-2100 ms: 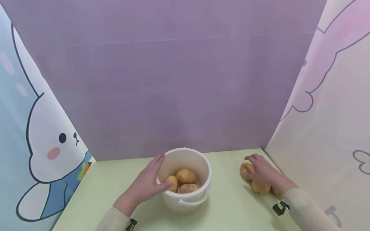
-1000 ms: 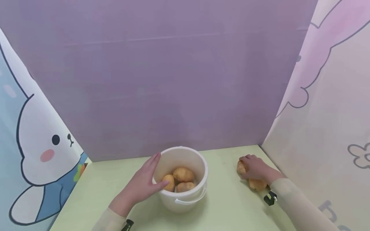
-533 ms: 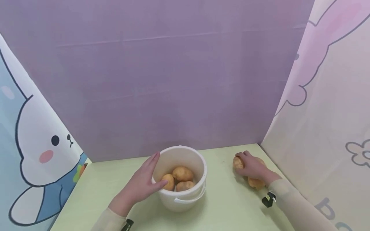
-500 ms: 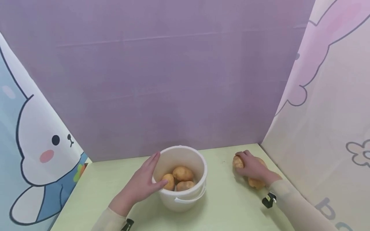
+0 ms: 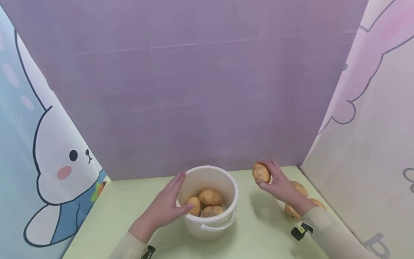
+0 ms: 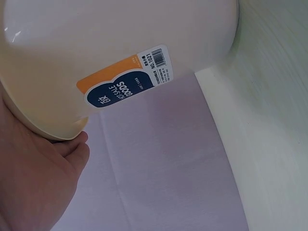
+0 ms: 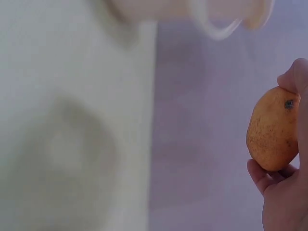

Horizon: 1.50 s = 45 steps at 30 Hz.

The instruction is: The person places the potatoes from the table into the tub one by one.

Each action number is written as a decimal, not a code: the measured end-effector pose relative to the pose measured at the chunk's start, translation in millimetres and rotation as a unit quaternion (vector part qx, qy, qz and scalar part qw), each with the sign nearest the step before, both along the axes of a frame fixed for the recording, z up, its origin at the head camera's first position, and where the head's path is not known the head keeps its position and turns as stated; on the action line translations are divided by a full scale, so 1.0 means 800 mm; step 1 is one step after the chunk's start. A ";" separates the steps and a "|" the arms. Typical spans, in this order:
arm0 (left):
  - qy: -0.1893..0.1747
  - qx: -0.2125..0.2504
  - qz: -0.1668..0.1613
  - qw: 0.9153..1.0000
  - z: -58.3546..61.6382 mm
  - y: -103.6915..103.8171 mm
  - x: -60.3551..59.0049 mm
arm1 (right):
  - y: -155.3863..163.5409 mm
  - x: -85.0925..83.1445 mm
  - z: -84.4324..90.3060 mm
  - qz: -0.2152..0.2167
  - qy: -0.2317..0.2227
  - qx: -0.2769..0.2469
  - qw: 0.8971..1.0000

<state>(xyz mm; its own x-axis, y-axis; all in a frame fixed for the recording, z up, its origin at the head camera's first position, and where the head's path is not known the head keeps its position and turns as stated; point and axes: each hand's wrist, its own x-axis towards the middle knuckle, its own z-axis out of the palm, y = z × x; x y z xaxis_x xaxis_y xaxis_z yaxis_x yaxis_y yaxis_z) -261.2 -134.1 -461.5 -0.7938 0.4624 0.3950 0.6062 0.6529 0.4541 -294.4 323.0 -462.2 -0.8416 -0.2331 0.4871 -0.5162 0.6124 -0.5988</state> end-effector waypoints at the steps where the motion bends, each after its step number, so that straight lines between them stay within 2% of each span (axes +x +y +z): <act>1: 0.000 0.001 0.000 1.000 0.000 -0.001 0.000 | -0.009 0.000 0.007 0.010 0.002 -0.001 1.000; 4: 0.002 0.002 0.003 1.000 0.000 -0.003 0.000 | -0.036 0.003 0.029 0.045 0.009 -0.006 0.999; 8: 0.007 0.003 0.001 1.000 -0.003 -0.004 0.000 | -0.060 0.004 0.046 0.078 0.014 -0.004 0.997; 12: 0.013 0.005 -0.004 1.000 -0.004 -0.003 -0.001 | -0.073 0.006 0.052 0.098 0.011 0.001 0.995; 20: 0.002 0.006 -0.002 1.000 -0.004 -0.001 0.001 | -0.097 0.015 0.061 0.138 0.007 0.014 0.990; 27: 0.006 0.003 -0.005 1.000 -0.005 -0.001 -0.001 | -0.113 0.018 0.066 0.156 0.003 0.031 0.987; 36: 0.008 -0.008 0.003 1.000 0.003 -0.008 -0.003 | -0.138 0.015 0.079 0.174 0.052 0.085 0.980; 40: 0.000 -0.004 0.005 1.000 0.004 -0.007 -0.002 | -0.145 0.016 0.082 0.170 0.049 0.103 0.979; 45: -0.006 0.008 0.004 1.000 -0.002 0.000 0.002 | -0.153 0.020 0.084 0.153 0.037 0.134 0.978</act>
<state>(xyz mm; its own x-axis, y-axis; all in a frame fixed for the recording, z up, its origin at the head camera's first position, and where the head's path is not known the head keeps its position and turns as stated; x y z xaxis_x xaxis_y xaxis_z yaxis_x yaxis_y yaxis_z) -259.9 -134.3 -463.4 -0.8021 0.4501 0.3926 0.5957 0.6496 0.4723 -278.2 200.7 -395.3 -0.6776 -0.5964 0.4304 -0.7355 0.5524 -0.3924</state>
